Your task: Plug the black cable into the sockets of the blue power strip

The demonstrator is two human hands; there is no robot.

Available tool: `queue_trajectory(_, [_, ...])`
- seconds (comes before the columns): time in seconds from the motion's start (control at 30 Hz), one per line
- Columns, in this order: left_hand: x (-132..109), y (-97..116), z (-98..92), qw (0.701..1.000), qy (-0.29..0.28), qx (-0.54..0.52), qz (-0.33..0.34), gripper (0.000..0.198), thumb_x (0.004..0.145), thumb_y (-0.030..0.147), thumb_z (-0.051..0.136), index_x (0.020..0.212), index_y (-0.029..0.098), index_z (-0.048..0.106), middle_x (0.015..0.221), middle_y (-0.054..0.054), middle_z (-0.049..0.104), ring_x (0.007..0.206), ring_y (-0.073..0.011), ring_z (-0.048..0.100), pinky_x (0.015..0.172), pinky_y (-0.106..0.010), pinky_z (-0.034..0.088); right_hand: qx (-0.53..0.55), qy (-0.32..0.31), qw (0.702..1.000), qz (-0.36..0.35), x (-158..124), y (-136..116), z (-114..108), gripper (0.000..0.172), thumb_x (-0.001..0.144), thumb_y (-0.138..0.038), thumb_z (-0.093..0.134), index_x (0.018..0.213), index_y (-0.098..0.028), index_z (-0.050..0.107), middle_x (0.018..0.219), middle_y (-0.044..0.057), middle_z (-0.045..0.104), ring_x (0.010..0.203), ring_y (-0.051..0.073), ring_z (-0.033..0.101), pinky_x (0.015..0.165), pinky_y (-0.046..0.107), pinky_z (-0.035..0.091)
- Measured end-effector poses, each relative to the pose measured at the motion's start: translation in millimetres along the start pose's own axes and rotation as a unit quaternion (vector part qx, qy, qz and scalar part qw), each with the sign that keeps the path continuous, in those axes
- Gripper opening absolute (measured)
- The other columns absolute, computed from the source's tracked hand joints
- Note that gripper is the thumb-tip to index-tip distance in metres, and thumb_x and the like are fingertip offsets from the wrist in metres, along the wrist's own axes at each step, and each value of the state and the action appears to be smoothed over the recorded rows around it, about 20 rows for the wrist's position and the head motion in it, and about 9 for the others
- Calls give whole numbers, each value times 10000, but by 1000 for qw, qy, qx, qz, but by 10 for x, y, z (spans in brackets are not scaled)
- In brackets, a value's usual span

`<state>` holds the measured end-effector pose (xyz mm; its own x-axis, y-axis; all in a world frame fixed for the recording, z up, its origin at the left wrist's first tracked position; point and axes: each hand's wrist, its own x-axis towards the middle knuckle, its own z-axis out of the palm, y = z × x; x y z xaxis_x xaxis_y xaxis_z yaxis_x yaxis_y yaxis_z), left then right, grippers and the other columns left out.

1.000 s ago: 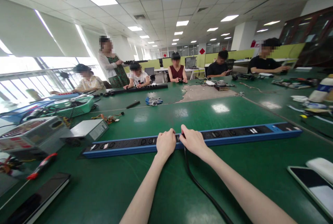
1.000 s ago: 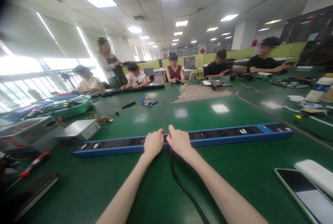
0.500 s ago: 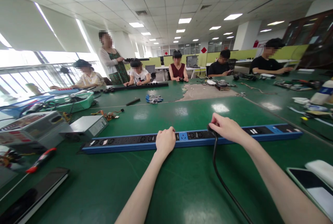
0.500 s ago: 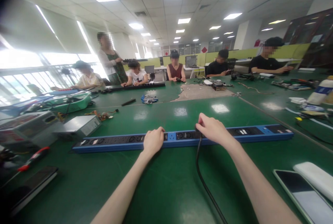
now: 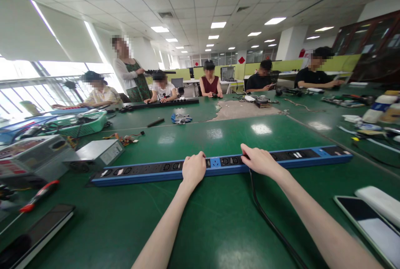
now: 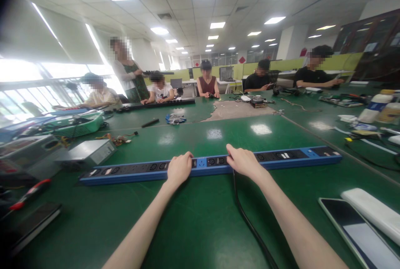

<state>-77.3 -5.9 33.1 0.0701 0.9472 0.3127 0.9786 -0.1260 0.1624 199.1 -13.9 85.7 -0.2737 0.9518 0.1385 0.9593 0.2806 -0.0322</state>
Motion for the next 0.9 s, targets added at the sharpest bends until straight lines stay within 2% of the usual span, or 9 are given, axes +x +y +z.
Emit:
queue_trajectory(0.5, [8,31,-5,1000,-8,2,-12,348,1033,273,314,1091,234,656,957,-73,747,953,-214,675,947,-349,380,2,36,999,29,-96,-40,119,220,1041,-369,332,1148,-246,480,921,56,723,809,231,682,667,281,303])
queue_trajectory(0.63, [15,31,11,1000,-2,11,-6,351,1034,283,313,1079,234,658,935,-70,745,923,-216,675,922,-346,387,14,37,999,26,-91,-26,120,208,1030,-398,366,1088,-244,493,883,41,714,782,224,673,639,275,279])
queue_trajectory(0.77, [21,22,33,1000,4,17,2,360,1036,294,307,1075,240,661,930,-72,745,908,-222,673,908,-351,390,54,52,996,46,-77,52,-75,208,1008,-413,412,1026,-236,520,831,33,699,749,207,652,635,273,292])
queue_trajectory(0.9, [23,31,26,1000,-7,17,-6,361,1035,290,308,1098,241,659,953,-73,748,934,-220,676,923,-352,389,133,164,974,81,-156,341,-513,288,1006,-488,397,1067,-240,530,869,39,702,733,187,627,639,274,343])
